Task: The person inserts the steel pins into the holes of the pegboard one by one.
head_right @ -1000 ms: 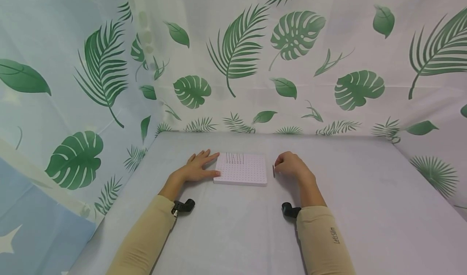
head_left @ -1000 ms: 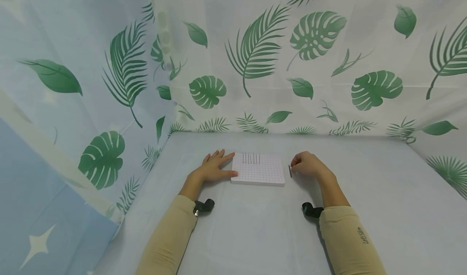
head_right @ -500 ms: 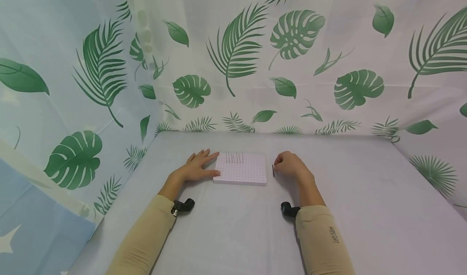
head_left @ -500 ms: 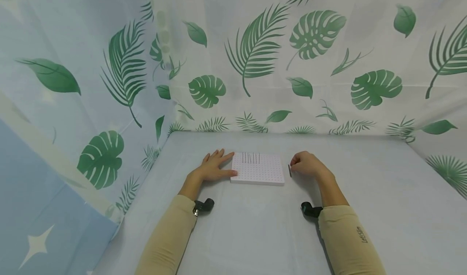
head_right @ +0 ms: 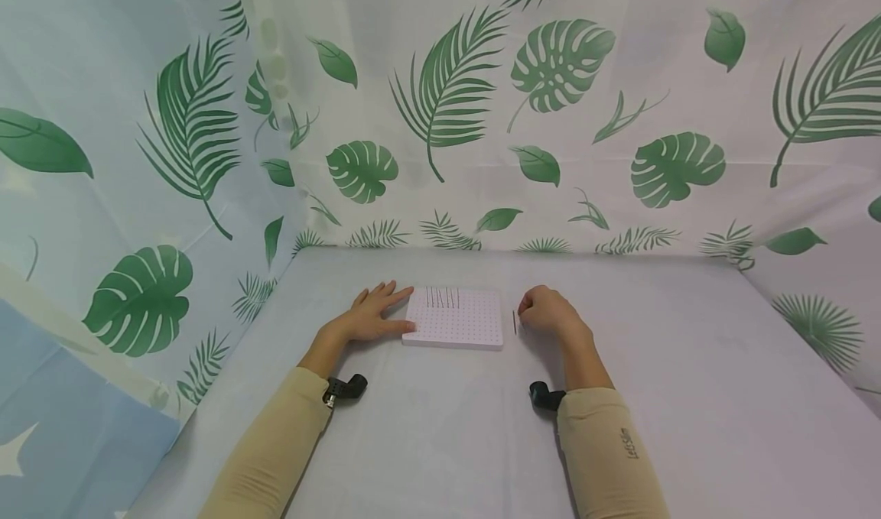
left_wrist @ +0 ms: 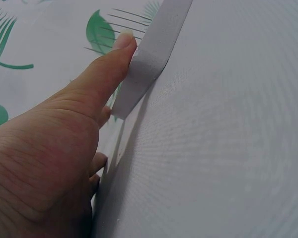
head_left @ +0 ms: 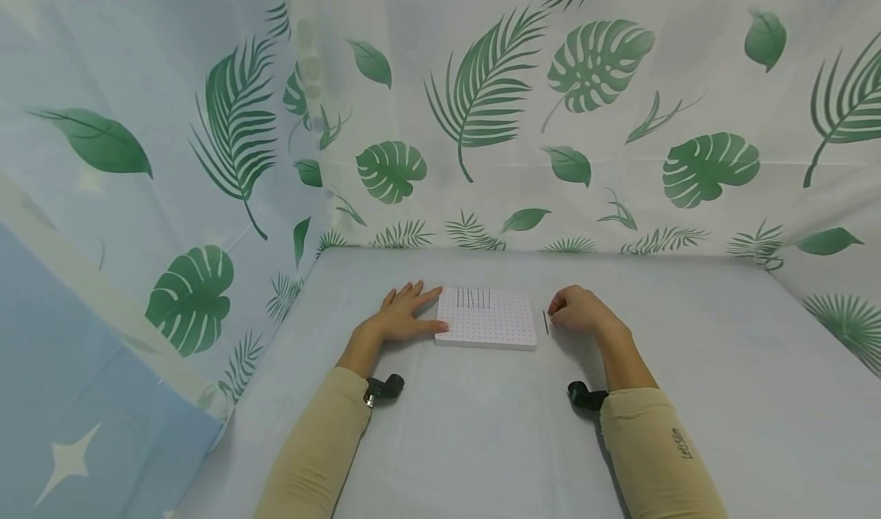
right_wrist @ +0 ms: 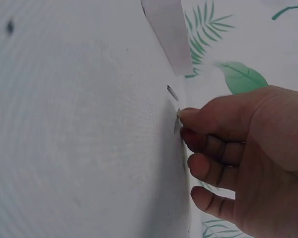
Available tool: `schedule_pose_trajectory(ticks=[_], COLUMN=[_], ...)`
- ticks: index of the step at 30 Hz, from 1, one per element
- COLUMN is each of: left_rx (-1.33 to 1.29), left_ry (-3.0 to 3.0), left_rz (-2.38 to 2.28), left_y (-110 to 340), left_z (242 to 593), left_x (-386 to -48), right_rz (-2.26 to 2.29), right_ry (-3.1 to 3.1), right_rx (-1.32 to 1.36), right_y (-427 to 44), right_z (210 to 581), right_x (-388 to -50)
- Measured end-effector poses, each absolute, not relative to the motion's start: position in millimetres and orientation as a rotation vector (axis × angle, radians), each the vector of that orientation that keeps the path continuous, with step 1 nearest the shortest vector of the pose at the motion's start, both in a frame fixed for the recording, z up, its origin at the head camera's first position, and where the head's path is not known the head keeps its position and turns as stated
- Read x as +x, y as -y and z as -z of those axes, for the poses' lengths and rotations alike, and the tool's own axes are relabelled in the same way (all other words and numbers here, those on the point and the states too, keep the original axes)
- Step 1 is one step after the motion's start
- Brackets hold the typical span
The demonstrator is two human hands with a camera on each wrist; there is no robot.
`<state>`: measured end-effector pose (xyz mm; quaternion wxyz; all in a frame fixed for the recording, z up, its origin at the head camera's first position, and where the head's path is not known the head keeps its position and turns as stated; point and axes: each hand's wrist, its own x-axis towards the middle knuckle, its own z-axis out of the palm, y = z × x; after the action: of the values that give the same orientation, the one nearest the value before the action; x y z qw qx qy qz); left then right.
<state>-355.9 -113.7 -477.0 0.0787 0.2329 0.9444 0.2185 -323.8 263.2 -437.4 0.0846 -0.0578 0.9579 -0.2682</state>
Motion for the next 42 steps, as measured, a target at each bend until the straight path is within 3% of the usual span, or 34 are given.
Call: schedule_pose_trajectory(ticks=[22, 42], left_rx=[0.702, 0.671], left_ry=[-2.818, -2.816], left_rz=[-0.656, -0.663], left_y=[113, 113], left_z=[475, 474], left_x=[-355, -353], right_rz=[0.397, 0.981], right_ry=[-2.910, -3.133], right_rx=[-0.199, -0.252], right_y=[-256, -251], right_z=[429, 431], right_x=[-314, -325])
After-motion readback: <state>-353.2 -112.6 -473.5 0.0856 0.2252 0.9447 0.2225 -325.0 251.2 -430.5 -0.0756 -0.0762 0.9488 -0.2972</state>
